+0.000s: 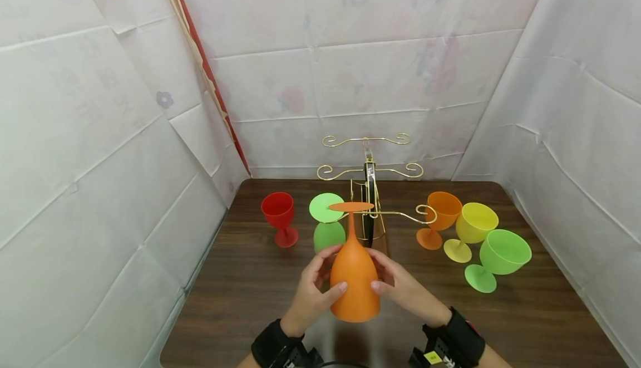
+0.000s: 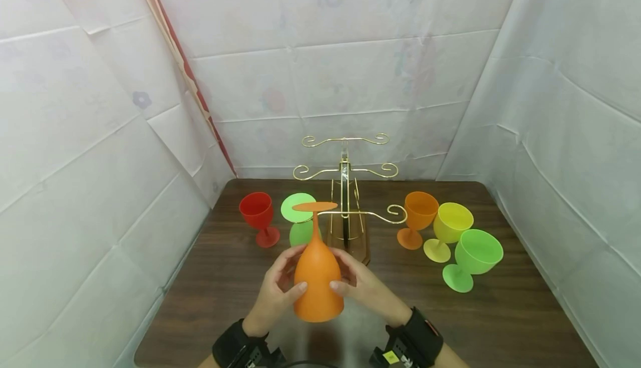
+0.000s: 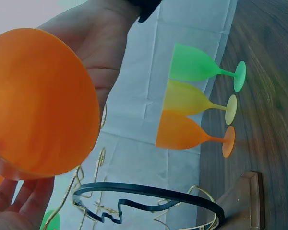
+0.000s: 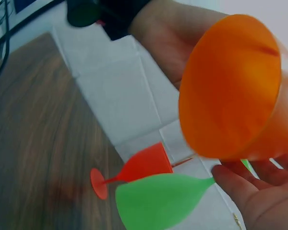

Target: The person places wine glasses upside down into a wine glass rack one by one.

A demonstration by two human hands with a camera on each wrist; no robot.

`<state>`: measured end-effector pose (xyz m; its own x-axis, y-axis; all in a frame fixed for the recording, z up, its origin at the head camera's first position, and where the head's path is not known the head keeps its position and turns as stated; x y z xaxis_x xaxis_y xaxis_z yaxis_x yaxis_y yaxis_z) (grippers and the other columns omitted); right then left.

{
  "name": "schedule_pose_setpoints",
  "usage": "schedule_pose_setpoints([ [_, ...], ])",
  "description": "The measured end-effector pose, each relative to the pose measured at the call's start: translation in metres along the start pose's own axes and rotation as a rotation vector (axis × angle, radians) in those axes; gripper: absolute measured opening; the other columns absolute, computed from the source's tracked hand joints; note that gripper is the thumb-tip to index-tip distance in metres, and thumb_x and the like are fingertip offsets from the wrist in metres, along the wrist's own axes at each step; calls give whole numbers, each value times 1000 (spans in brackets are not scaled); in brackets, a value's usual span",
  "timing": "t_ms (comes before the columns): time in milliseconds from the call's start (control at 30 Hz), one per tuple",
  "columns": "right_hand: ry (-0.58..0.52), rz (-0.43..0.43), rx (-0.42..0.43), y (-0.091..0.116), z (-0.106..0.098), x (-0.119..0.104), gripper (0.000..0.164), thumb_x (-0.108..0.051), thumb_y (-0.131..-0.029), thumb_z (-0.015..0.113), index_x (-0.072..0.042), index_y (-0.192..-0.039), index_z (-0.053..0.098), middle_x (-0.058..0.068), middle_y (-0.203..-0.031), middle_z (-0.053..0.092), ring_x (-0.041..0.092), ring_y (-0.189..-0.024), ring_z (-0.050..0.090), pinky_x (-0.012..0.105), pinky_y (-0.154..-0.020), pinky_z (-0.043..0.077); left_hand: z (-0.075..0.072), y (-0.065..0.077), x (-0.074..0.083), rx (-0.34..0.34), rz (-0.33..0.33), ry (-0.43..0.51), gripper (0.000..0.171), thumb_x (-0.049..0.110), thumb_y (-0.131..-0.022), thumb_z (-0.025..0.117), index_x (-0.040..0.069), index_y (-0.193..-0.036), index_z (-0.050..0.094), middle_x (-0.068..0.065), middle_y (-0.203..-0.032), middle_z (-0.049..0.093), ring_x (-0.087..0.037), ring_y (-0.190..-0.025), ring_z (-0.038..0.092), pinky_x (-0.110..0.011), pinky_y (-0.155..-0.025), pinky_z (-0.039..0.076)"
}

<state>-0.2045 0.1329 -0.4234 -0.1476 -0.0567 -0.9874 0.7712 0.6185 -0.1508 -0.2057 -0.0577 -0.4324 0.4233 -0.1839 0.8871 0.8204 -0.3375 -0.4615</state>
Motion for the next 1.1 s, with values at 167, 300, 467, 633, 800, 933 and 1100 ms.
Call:
schedule_pose_setpoints([
  [167, -37, 7, 12, -5, 1, 4, 61, -15, -93, 56, 2, -143, 27, 20, -132, 45, 21, -115, 53, 33, -91, 49, 1, 0, -2, 3, 10, -57, 55, 5, -84, 62, 8, -136, 45, -16, -127, 53, -17, -105, 56, -31, -86, 51],
  [300, -41, -28, 16, -6, 0, 5, 60, -13, -91, 59, 5, -140, 30, 18, -128, 49, 20, -112, 55, 34, -89, 50, 1, 1, -2, -9, 12, -87, 55, 5, -83, 63, 9, -136, 46, -15, -126, 53, -17, -104, 55, -32, -85, 51],
  [467, 20, -81, 52, -5, -1, 2, 62, -10, -88, 63, 4, -140, 32, 20, -128, 49, 20, -110, 57, 33, -87, 51, -2, -3, 2, -57, 104, -118, 58, 1, -82, 65, 4, -136, 44, -15, -130, 50, -18, -112, 52, -35, -90, 49],
  [633, 173, -134, 143, -2, -2, -2, 65, -6, -85, 67, -4, -141, 35, 19, -129, 49, 16, -107, 57, 30, -88, 51, -7, -5, 4, -106, 154, -117, 66, 1, -81, 68, 4, -140, 38, -18, -137, 44, -22, -124, 44, -36, -100, 43],
  [800, 320, -233, 214, -2, 2, -5, 72, -3, -78, 75, -9, -139, 39, 13, -129, 51, 14, -111, 55, 29, -89, 50, -6, -3, 3, -156, 115, -185, 79, 7, -78, 76, 9, -144, 33, -13, -142, 39, -21, -126, 43, -34, -101, 42],
  [933, 371, -320, 217, -2, 7, -6, 81, -4, -72, 80, -9, -140, 37, 10, -131, 49, 15, -114, 53, 29, -91, 49, -1, -2, 10, -176, 124, -220, 83, 7, -74, 79, 8, -142, 32, -11, -140, 41, -21, -120, 46, -36, -98, 44],
  [1100, 390, -362, 198, -4, 10, -5, 85, -4, -71, 81, -7, -142, 35, 10, -134, 47, 16, -115, 52, 29, -92, 48, -1, 0, 9, -148, 112, -218, 80, 1, -71, 80, 9, -138, 37, -10, -133, 46, -21, -117, 48, -35, -96, 45],
])
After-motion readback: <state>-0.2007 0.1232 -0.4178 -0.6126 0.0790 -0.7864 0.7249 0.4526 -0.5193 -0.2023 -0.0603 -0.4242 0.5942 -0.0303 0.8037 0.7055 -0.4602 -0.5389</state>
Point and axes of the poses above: each hand's wrist, its own y-axis away from the middle knuckle, its own z-axis out of the palm, x = y × z, the point moved 3 cm from there along -y, towards the middle knuckle
